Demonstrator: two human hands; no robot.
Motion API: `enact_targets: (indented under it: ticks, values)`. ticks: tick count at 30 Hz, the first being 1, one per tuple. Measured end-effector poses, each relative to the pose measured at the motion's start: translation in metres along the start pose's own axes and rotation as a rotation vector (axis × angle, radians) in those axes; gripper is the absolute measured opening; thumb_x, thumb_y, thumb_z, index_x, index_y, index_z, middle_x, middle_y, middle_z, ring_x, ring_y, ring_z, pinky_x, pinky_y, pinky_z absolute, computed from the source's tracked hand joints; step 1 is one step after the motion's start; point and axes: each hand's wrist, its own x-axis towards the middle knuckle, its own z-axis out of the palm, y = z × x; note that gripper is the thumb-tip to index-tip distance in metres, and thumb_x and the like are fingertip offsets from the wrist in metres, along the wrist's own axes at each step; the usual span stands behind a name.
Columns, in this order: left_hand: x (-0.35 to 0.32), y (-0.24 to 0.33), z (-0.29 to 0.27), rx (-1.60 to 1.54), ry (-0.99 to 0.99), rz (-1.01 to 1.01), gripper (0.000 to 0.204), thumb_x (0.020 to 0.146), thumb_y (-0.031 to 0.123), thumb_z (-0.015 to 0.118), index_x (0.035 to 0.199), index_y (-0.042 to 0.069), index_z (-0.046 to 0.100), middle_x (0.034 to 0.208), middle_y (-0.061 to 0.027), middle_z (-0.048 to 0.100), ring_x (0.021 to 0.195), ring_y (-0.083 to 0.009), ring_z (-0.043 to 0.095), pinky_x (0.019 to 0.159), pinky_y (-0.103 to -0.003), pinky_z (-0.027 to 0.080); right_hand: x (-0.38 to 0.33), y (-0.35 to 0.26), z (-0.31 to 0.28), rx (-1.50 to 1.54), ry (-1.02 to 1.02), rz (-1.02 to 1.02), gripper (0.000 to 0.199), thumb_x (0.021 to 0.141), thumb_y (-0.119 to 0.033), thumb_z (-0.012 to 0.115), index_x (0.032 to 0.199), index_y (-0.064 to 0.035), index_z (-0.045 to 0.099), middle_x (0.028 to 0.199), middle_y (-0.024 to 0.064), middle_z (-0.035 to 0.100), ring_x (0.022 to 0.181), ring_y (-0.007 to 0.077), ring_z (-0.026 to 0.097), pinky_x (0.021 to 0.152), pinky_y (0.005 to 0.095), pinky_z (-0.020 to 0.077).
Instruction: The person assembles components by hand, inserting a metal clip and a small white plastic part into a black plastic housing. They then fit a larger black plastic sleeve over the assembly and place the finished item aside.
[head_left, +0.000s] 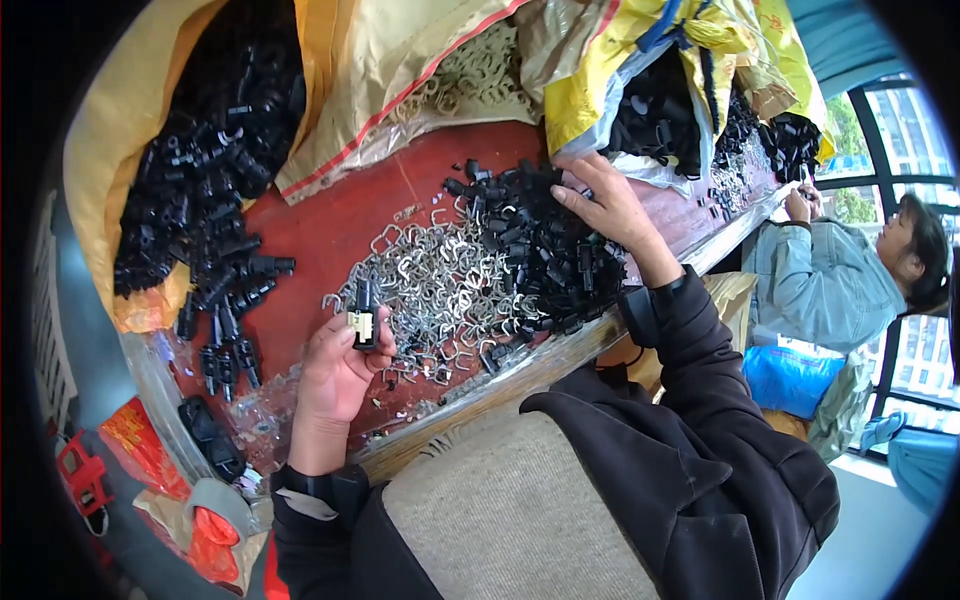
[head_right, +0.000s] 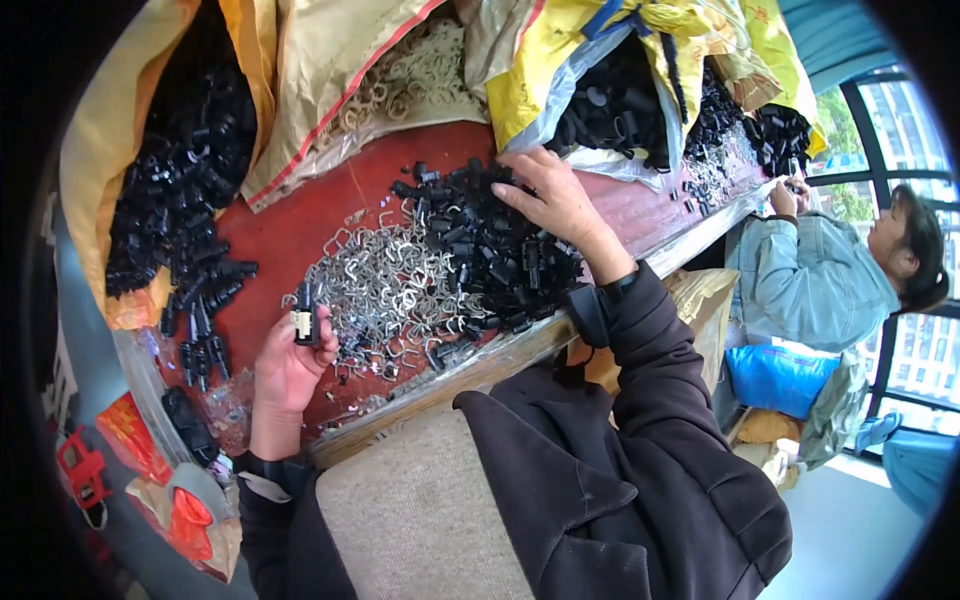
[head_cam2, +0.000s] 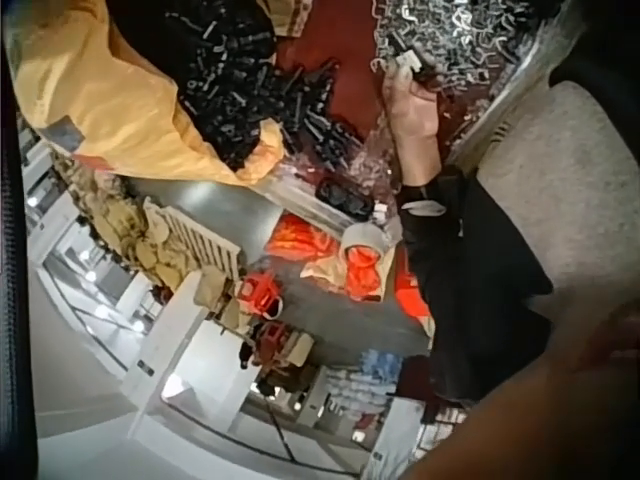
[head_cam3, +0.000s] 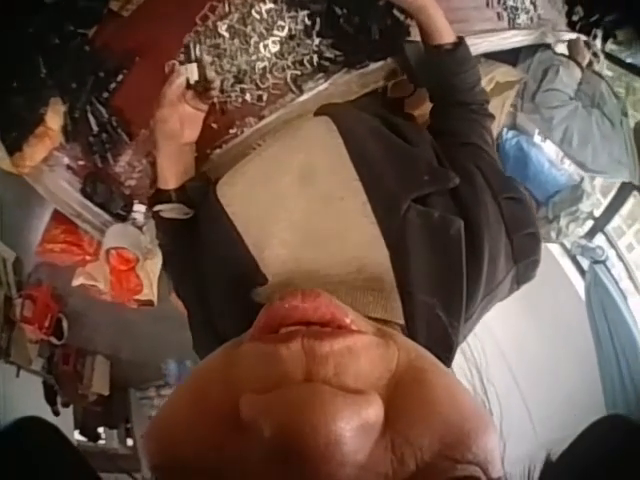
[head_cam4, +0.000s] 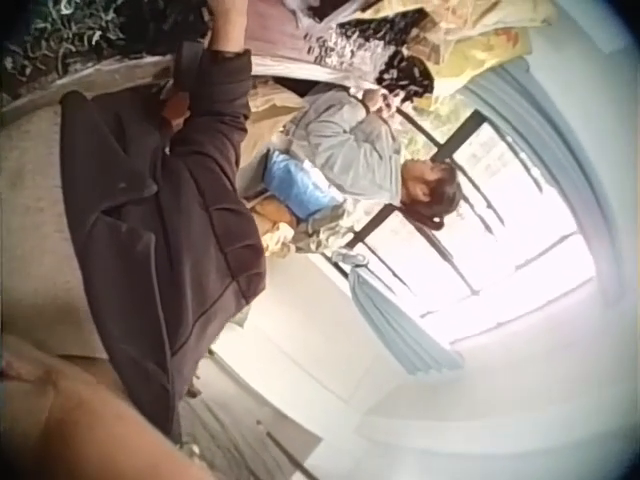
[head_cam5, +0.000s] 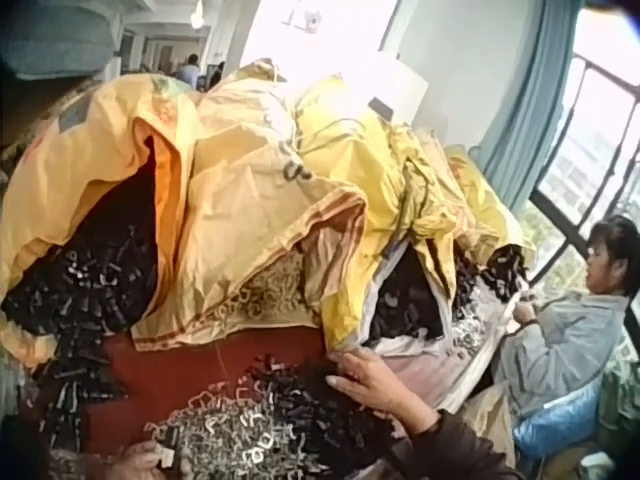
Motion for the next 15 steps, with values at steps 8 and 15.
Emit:
enact_targets:
  ticks: [8,15]
  values:
    - [0.001,0.0,-0.01,-0.109,-0.027,0.022,0.046,0.074,0.027,0.054,0.102,-0.008,0.045,0.079,-0.0126,0.054,0.071,-0.0189,0.053,0.062,-0.026,0.045,0.007,-0.01,0.015,-0.199,-0.103,-0.024,0.04,0.074,-0.026,0.057,0.105,-0.0014,0.048,0.1,0.0146,0.046,0.091,0.0297,0.046,0.078,0.033,0.0373]
    - [0.0,-0.002,-0.014,-0.178,-0.044,0.034,0.048,0.072,0.029,0.056,0.102,-0.007,0.046,0.077,-0.0126,0.051,0.067,-0.0201,0.048,0.059,-0.026,0.039,0.008,-0.012,0.015,-0.135,-0.15,0.053,0.039,0.073,-0.025,0.058,0.103,-0.0006,0.049,0.101,0.0146,0.045,0.092,0.0301,0.046,0.079,0.0331,0.0368]
